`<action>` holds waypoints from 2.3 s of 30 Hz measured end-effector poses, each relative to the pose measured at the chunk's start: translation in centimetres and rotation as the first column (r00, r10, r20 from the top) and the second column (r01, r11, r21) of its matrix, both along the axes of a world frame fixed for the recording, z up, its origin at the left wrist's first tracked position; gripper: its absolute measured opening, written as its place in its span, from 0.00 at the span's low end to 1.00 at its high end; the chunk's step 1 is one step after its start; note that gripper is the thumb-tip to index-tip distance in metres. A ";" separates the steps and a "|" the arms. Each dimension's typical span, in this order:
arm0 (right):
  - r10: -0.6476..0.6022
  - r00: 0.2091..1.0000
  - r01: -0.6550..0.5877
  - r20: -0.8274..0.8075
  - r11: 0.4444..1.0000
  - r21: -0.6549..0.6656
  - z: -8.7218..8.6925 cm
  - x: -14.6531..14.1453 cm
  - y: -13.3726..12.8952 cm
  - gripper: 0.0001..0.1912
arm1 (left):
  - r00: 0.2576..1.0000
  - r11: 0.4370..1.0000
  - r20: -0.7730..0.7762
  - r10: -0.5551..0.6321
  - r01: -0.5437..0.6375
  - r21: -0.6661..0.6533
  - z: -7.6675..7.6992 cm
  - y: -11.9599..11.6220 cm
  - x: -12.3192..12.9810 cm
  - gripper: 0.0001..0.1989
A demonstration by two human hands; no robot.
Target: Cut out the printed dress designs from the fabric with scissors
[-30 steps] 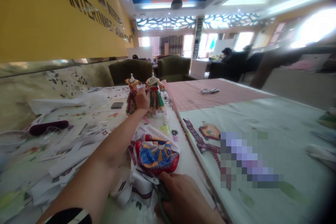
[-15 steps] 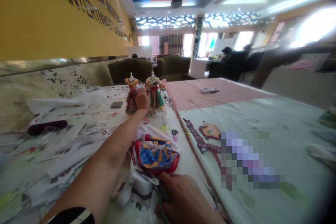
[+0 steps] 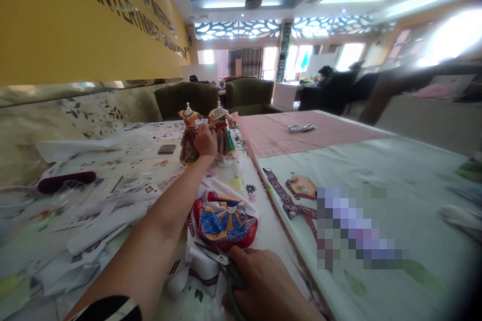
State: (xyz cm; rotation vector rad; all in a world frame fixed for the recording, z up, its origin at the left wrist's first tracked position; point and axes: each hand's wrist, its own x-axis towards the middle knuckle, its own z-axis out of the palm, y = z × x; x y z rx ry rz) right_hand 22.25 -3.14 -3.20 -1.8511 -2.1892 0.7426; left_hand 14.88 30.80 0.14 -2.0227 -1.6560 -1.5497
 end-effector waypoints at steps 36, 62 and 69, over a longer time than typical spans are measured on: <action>-0.001 1.000 0.001 -0.003 1.000 -0.029 0.9 0.0 0.0 0.21 | 0.982 0.992 -0.149 -0.114 0.121 0.034 -1.8 0.3 -1.4 0.14; -0.027 0.999 0.027 0.023 0.999 0.017 0.8 -0.1 -0.1 0.17 | 0.953 0.961 0.154 -0.262 0.273 -0.052 -0.1 0.7 -4.1 0.11; -0.007 1.000 0.007 0.003 1.000 -0.003 1.0 -0.1 -0.1 0.19 | 0.960 0.973 0.176 -0.220 0.230 -0.039 -0.4 1.6 -2.6 0.11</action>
